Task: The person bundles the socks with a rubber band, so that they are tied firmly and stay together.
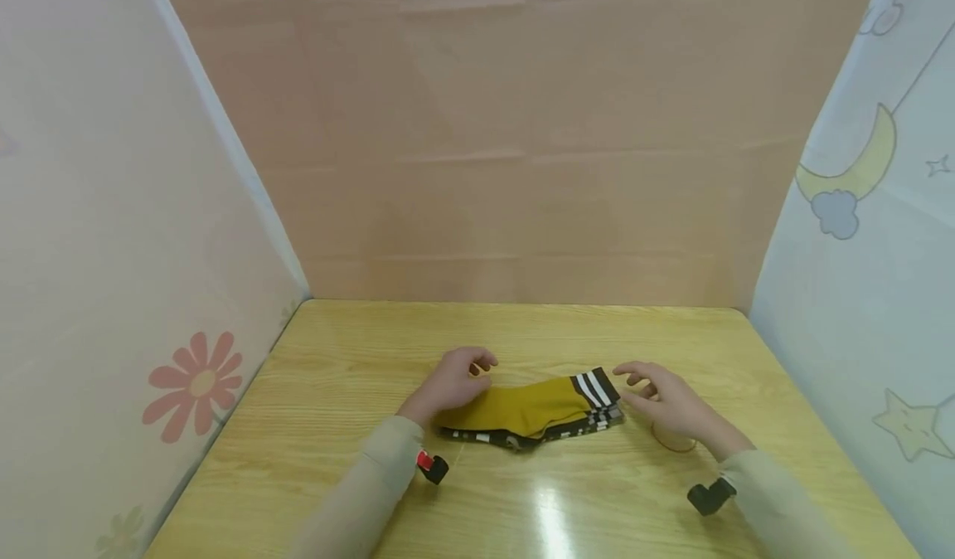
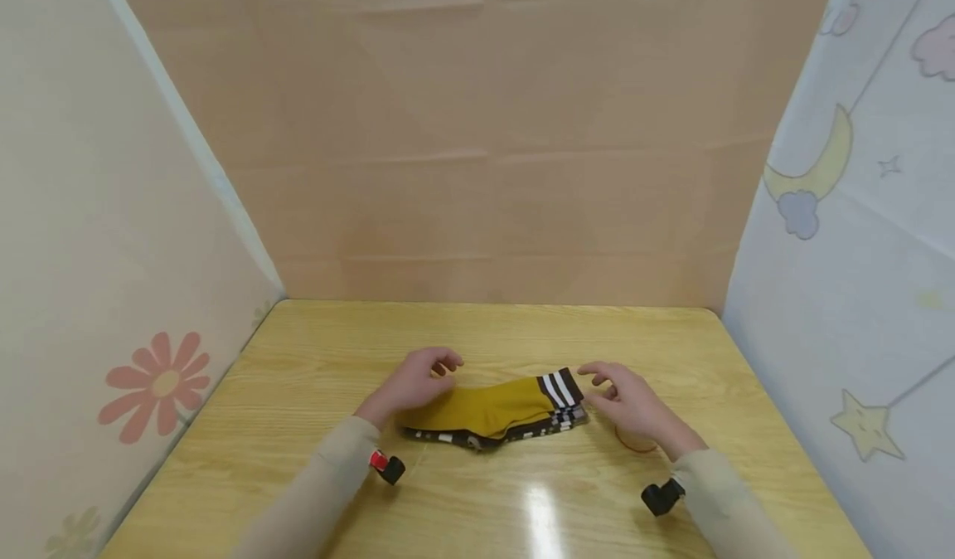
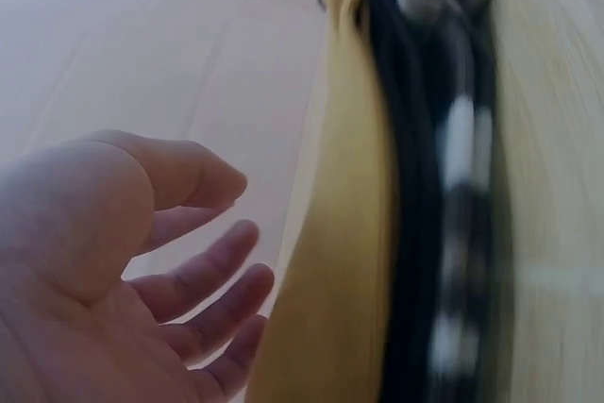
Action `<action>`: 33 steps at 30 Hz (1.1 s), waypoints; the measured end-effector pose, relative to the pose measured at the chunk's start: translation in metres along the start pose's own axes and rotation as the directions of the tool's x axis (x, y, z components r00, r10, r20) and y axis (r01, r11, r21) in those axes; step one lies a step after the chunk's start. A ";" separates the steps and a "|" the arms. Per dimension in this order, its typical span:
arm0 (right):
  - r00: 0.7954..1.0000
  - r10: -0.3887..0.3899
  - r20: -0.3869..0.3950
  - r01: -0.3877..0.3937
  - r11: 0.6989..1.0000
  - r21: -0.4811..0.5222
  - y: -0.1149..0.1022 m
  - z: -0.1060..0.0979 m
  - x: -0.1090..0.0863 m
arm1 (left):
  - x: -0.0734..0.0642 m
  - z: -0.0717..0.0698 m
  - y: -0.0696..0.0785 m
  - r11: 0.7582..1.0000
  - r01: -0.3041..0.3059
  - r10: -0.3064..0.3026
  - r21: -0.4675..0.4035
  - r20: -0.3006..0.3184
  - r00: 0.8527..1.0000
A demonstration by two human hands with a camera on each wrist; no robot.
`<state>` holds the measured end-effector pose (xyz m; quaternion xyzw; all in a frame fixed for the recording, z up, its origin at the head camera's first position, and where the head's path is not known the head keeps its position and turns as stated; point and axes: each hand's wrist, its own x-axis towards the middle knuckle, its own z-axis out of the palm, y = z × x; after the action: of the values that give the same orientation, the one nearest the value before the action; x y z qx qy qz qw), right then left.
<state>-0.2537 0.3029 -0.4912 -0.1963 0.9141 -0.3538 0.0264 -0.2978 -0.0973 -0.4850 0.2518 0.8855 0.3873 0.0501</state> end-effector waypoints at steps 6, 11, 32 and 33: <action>0.999 0.004 -0.041 -0.005 1.000 -0.020 0.007 -0.006 -0.012 | 0.020 0.023 0.021 0.998 0.007 -0.014 0.062 0.119 0.993; 0.999 0.002 -0.043 -0.005 0.998 -0.061 0.014 -0.007 -0.018 | 0.036 0.041 0.038 0.988 -0.002 -0.028 0.154 0.198 0.980; 0.997 0.003 -0.081 -0.024 0.966 -0.258 0.040 -0.012 -0.035 | 0.077 0.099 0.084 0.911 0.092 -0.180 0.403 0.185 0.966; 0.996 0.002 -0.085 -0.024 0.966 -0.259 0.040 -0.012 -0.035 | 0.078 0.101 0.086 0.906 0.101 -0.192 0.412 0.186 0.963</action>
<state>-0.2375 0.3507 -0.5120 -0.1771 0.9542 -0.2386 -0.0354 -0.3019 0.0565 -0.4860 0.2306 0.9510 0.1632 0.1257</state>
